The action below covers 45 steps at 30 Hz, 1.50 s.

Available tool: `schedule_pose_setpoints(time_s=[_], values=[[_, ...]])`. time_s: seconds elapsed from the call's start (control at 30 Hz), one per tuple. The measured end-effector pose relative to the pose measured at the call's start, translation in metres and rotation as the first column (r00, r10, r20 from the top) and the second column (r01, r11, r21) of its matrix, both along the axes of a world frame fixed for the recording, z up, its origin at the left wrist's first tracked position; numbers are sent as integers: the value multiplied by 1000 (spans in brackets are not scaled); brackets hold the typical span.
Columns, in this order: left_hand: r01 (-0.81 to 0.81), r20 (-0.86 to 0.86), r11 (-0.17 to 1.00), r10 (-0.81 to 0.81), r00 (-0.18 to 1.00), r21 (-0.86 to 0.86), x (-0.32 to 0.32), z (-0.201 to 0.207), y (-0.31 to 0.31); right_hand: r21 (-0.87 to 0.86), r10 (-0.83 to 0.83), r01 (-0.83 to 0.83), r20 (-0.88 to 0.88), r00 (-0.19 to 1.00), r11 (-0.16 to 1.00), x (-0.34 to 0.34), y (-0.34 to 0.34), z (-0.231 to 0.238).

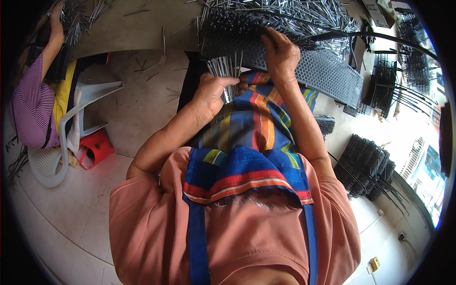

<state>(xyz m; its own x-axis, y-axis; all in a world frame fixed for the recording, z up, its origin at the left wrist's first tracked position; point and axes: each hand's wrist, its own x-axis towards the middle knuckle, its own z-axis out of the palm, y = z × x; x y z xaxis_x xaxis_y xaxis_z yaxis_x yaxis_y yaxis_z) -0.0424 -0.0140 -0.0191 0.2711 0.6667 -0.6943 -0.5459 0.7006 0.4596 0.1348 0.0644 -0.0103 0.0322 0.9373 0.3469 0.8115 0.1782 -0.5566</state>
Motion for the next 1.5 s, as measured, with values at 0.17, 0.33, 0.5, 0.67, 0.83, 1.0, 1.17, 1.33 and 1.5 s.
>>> schedule_pose_setpoints(time_s=[0.17,0.33,0.5,0.67,0.83,1.0,1.17,1.33,1.5], values=[[-61,27,998,61,998,-14,1,4,-1,-87,42,-29,146,988,996,-7,-1,9],[-29,32,1000,29,999,-4,-2,1,-2,-46,-6,12,115,993,999,-3,-3,0],[23,29,997,-26,999,78,-6,2,-5,-224,99,-177,-319,943,958,-5,-24,12],[33,-36,994,-29,999,103,-2,13,-6,-616,-218,-468,-722,657,634,-15,-29,3],[-94,-99,995,92,991,-19,-21,-2,-9,-414,-187,-296,-797,574,861,-31,-13,20],[-171,-99,985,172,980,22,-22,6,-7,65,182,-234,-831,526,970,-58,17,4],[-189,-49,979,192,980,72,-30,2,0,181,345,-296,-574,743,938,-68,26,-8],[-186,-69,982,189,980,42,-32,-2,1,188,359,-309,-365,859,932,-78,23,-4],[-221,-36,973,224,974,60,-29,1,5,169,306,-267,-278,911,949,-81,25,-4]])
